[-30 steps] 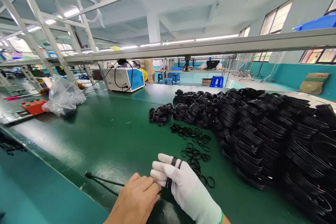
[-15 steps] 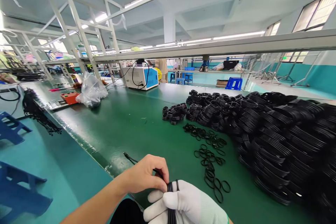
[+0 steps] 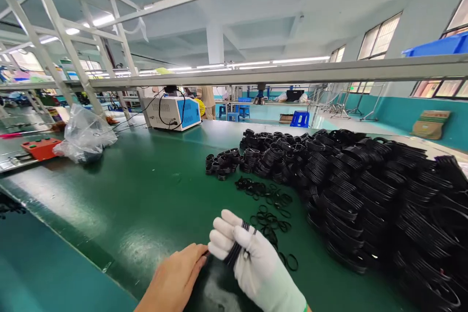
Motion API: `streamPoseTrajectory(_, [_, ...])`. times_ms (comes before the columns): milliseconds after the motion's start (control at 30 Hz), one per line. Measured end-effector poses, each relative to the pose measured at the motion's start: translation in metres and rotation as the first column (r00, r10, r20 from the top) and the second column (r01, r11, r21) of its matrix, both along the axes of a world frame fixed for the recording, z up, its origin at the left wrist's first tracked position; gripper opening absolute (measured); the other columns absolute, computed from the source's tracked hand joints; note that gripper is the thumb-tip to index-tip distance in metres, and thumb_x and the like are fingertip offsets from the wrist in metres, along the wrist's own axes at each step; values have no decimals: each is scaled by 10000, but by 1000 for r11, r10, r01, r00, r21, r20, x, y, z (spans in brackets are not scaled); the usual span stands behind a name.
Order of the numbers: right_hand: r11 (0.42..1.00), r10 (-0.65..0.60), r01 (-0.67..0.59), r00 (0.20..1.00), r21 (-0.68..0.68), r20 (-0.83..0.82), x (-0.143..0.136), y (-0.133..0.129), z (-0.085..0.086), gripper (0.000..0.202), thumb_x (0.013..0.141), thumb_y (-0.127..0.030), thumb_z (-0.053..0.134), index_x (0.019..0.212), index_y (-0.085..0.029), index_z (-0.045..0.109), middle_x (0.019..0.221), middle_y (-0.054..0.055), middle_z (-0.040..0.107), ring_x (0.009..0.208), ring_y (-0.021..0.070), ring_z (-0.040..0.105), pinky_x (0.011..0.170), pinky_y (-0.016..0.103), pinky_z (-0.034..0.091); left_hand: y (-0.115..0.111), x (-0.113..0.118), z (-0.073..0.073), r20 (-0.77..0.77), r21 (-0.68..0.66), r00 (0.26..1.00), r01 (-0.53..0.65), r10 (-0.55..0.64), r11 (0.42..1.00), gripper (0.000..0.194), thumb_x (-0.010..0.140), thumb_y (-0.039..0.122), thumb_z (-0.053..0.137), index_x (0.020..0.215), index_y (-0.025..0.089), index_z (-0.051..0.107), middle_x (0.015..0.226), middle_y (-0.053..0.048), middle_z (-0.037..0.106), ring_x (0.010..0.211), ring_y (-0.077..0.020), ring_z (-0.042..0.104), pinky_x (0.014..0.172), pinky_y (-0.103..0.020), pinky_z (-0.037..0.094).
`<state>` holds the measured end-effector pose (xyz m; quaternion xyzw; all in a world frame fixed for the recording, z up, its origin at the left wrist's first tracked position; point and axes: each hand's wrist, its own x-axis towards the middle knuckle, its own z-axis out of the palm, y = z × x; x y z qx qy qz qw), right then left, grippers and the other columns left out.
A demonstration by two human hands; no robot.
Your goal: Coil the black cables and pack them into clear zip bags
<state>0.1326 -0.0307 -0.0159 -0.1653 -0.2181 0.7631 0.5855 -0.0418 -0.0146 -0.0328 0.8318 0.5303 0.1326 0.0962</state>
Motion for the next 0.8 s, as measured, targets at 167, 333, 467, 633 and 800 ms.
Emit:
streamPoseTrajectory(167, [995, -72, 75, 996, -61, 54, 10, 3, -6, 349, 776, -266, 633, 1098, -136, 599, 1143, 133, 621, 1032, 258, 585, 996, 478, 340, -23, 14, 4, -130, 139, 991, 26, -8, 990, 215, 837, 162, 395, 791, 241, 590, 717, 8, 641, 594, -152, 583, 523, -244, 306])
streamPoseTrajectory(333, [996, -72, 76, 992, -37, 104, 9, 2, -7, 333, 795, -257, 614, 1102, -130, 592, 1123, 136, 631, 1020, 264, 594, 987, 486, 349, -32, 19, 9, -108, 283, 986, 155, -129, 947, 146, 761, 129, 464, 677, 217, 546, 607, 18, 598, 512, -135, 526, 521, -270, 271])
streamPoseTrajectory(467, [999, -31, 35, 979, -15, 199, 2, -4, -10, 313, 803, -221, 609, 1102, -132, 579, 1069, 133, 646, 950, 228, 610, 937, 443, 376, -26, 13, 16, -111, 458, 958, 284, -263, 842, 157, 764, 138, 471, 619, 197, 479, 588, 10, 550, 516, -131, 467, 524, -294, 228])
streamPoseTrajectory(633, [976, 200, -214, 950, 33, 240, -12, -14, -11, 254, 806, -186, 579, 1048, -110, 597, 892, 100, 653, 800, 178, 588, 779, 368, 422, -4, -1, 56, -248, 466, 831, 553, -498, 691, 225, 851, 267, 488, 643, 186, 466, 614, 19, 527, 589, -124, 427, 588, -292, 266])
streamPoseTrajectory(800, [929, 353, -366, 924, 63, 149, -21, -19, -1, 277, 737, -228, 635, 950, -51, 618, 827, 106, 592, 776, 180, 552, 756, 362, 402, 20, -6, 75, -167, 275, 732, 677, -660, 682, 223, 773, 408, 605, 713, 200, 553, 646, 42, 557, 642, -109, 458, 693, -267, 333])
